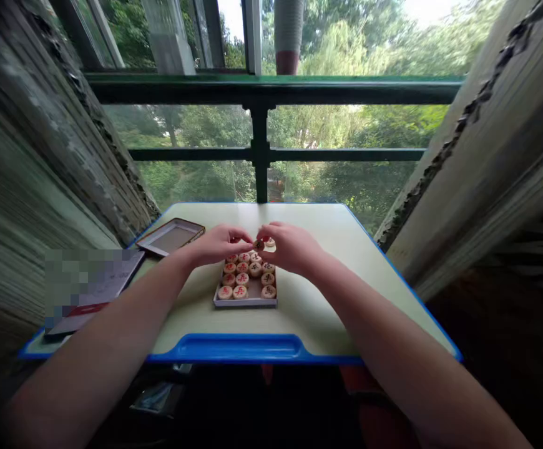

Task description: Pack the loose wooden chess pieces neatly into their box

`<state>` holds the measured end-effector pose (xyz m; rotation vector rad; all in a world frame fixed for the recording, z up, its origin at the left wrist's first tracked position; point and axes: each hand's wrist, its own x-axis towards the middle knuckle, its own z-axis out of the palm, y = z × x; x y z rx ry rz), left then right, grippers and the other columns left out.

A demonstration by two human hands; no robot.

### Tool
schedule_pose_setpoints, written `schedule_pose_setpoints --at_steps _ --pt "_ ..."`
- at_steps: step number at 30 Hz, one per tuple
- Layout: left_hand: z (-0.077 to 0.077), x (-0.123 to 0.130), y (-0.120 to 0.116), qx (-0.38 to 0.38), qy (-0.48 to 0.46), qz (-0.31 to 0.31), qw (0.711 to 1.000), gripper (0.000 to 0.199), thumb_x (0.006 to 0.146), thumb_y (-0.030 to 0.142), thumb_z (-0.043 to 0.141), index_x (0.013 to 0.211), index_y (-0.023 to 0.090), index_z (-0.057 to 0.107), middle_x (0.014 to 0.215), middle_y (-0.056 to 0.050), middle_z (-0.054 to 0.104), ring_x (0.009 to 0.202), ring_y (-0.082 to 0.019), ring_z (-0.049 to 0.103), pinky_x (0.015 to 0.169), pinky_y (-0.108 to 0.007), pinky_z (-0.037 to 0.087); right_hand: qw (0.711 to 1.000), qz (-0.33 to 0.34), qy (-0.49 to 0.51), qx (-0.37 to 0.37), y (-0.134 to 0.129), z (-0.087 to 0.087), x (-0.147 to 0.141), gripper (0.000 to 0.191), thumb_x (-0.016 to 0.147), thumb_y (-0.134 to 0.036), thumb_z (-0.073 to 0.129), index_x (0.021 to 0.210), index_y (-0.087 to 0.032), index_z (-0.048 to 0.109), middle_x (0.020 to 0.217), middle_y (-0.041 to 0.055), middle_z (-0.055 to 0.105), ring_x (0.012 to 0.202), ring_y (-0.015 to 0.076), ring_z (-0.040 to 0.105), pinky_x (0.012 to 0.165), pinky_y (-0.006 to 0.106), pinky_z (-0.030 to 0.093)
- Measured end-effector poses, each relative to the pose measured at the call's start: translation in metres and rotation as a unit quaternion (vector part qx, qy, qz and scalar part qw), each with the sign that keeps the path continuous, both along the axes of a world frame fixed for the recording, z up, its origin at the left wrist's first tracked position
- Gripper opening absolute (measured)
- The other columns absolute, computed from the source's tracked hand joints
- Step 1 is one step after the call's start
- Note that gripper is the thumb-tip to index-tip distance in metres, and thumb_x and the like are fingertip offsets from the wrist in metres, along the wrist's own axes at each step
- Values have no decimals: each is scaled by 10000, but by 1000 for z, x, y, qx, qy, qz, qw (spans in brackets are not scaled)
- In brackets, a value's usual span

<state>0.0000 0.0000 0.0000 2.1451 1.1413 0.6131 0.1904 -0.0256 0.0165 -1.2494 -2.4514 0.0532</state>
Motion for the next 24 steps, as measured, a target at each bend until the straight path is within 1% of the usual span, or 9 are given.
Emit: schedule_pose_setpoints --at_steps 4,8,11,13,17,20,24 --pt "1 1 -1 -15 -16 28 999 348 681 426 564 800 122 683 568 3 532 532 -95 435 479 -206 305 999 -13 -7 28 -1 -3 -2 195 729 -313 583 888 -205 620 894 27 626 658 115 532 558 217 344" --pt "0 0 1 -47 -61 19 997 336 668 419 586 796 122 680 666 -26 611 598 -115 498 531 -217 361 999 -20 -9 49 -3 -3 -3 184 745 -325 563 881 -212 616 890 22 622 671 118 529 570 220 345" --pt "-1 -1 3 -66 -80 15 995 344 658 423 599 808 124 677 711 -37 638 636 -127 526 565 -229 385 999 -21 -10 46 -4 0 -2 194 749 -339 550 875 -209 623 870 23 616 689 124 527 586 225 348" --pt "-3 -2 6 -56 -90 34 994 337 655 413 600 815 126 675 736 -40 648 666 -135 540 597 -239 399 1000 -13 -17 23 -5 3 -1 205 741 -340 554 876 -206 631 846 22 609 691 125 522 595 226 349" --pt "-6 -6 14 -6 -102 90 991 327 658 398 587 810 122 673 747 -42 652 704 -147 552 659 -259 414 995 39 -66 -70 -10 9 -2 222 700 -319 587 877 -202 653 827 26 604 678 121 513 585 219 344" --pt "-7 -8 16 -4 -84 93 992 337 651 402 586 815 121 676 746 -45 654 690 -149 554 657 -263 417 986 60 -111 -110 -15 10 -5 215 688 -308 585 859 -206 665 839 31 613 670 123 514 563 217 333" --pt "-5 -5 13 2 -61 84 995 324 659 402 574 797 128 678 767 -41 660 678 -143 551 636 -254 411 981 61 -144 -118 -20 10 -11 257 687 -368 580 879 -220 665 851 38 624 672 134 524 551 222 330"
